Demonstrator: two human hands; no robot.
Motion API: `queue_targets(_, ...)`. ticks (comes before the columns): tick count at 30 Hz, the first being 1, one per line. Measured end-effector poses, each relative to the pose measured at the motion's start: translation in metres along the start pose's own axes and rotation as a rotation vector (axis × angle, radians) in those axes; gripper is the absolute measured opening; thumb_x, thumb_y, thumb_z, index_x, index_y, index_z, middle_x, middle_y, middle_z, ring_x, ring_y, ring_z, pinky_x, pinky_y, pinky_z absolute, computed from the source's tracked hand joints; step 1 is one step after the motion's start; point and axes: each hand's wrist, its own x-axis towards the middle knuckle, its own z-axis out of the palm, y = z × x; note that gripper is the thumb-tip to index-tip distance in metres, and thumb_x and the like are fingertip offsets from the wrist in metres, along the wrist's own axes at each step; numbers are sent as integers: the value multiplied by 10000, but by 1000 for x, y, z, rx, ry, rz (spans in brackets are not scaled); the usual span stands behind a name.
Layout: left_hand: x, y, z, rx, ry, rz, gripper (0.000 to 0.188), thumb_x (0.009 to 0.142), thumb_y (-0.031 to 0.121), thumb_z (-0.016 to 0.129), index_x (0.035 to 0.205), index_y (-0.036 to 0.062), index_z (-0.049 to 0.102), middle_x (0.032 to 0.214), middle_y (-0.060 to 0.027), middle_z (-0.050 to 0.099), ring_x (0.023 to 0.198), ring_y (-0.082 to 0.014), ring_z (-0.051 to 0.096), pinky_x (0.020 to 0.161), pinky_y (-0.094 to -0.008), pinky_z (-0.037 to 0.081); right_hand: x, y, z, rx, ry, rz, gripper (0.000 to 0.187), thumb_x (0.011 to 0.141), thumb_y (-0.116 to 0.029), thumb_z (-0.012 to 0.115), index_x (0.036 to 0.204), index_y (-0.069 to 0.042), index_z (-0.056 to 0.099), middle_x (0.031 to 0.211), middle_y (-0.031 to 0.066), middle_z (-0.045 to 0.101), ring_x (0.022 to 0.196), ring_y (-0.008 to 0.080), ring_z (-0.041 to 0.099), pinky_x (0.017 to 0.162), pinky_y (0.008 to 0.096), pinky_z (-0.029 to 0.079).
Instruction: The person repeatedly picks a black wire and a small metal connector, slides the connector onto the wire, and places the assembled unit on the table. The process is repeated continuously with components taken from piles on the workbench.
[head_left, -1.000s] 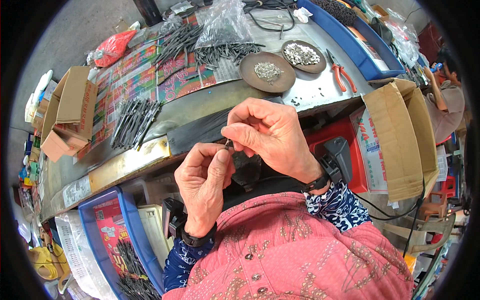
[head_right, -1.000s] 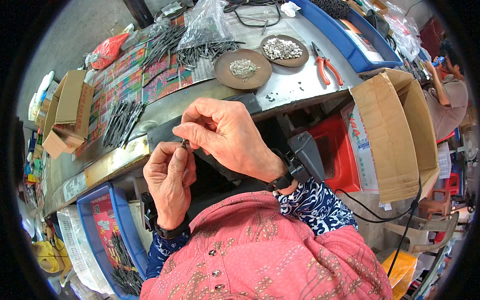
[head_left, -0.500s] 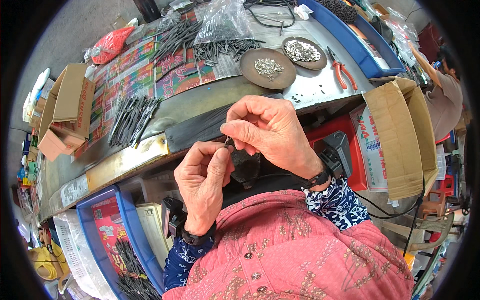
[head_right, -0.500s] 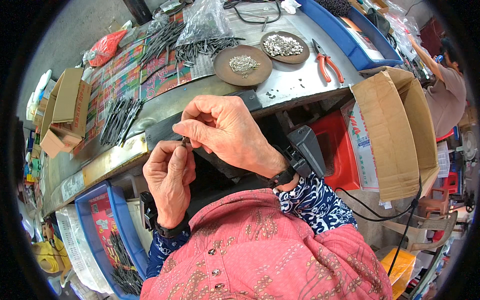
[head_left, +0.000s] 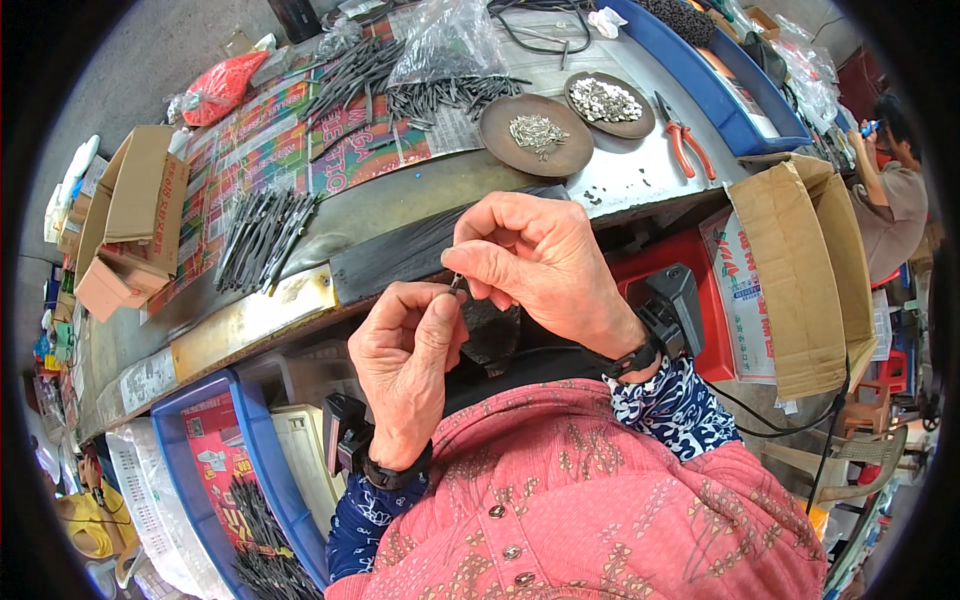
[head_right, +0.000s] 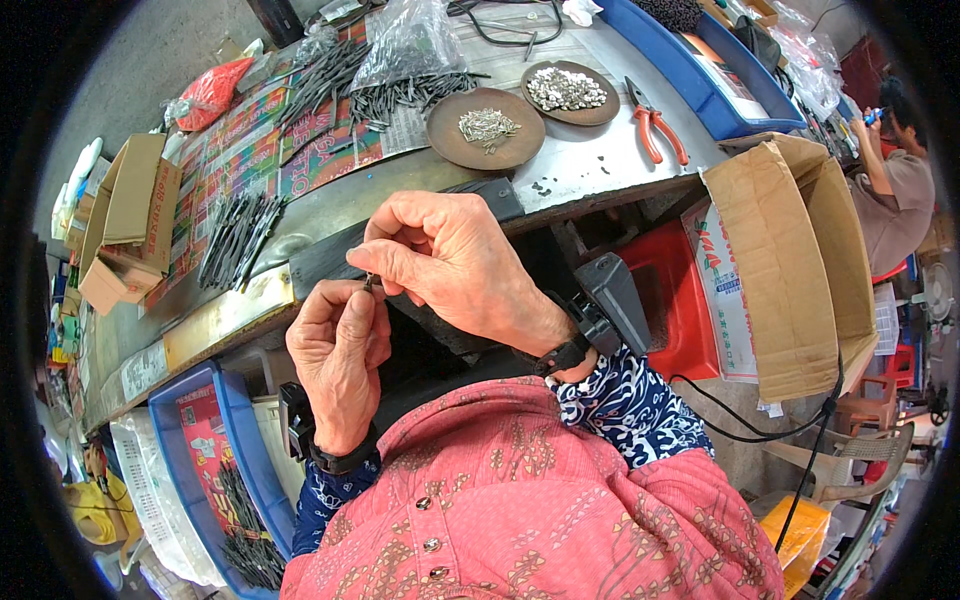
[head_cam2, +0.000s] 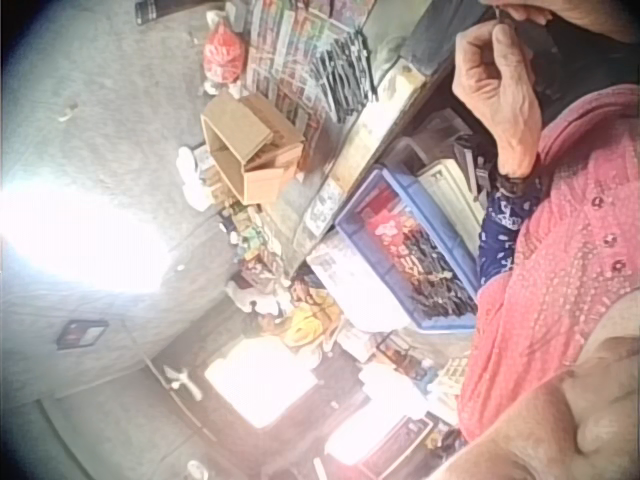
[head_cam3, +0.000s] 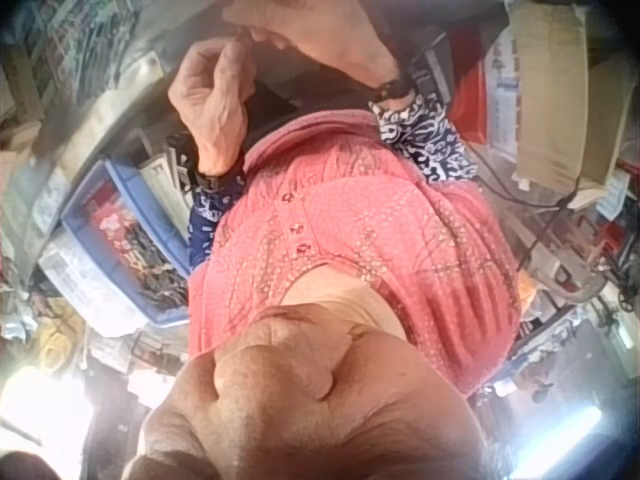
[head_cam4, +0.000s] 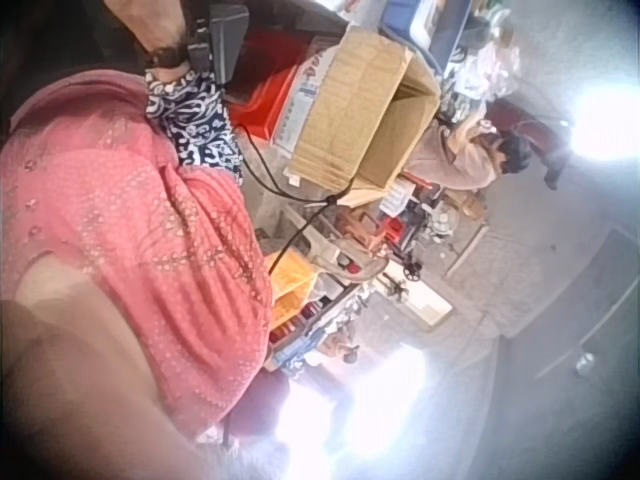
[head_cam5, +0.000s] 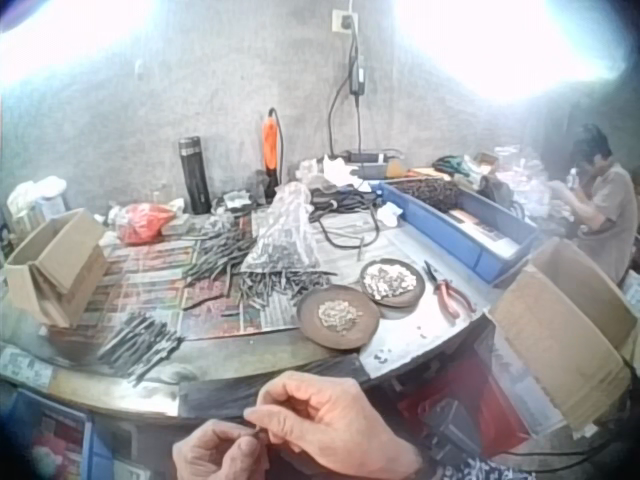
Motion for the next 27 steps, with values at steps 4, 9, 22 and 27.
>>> queue_targets(4,0,-1,0,7,-10,8,159,946,159,632,918,6,599,664,-2,552,511,-30,394,451,-181,281,1,2,0,-16,-29,-39,99,902,-83,668,897,4,622,706,-5,589,591,26,530,485,176,419)
queue_targets(9,1,-1,-4,53,-57,42,158,944,152,638,882,12,599,667,14,561,555,-26,446,483,-174,334,1,5,-3,-11,-96,-47,94,898,-69,672,877,-15,598,704,-14,574,600,26,531,486,175,416)
queue_targets(22,11,-2,1,-44,-105,-30,158,952,163,625,916,10,606,676,13,558,554,-32,450,482,-177,321,-1,14,-5,-142,49,-170,101,906,-88,665,907,-8,605,695,-24,566,628,14,532,511,201,419)
queue_targets(27,11,-5,1,-36,-111,-65,176,945,181,639,914,8,618,674,18,558,554,-29,448,483,-174,322,5,18,-11,-461,90,-444,212,898,-133,656,772,4,554,636,141,520,543,293,497,496,348,406)
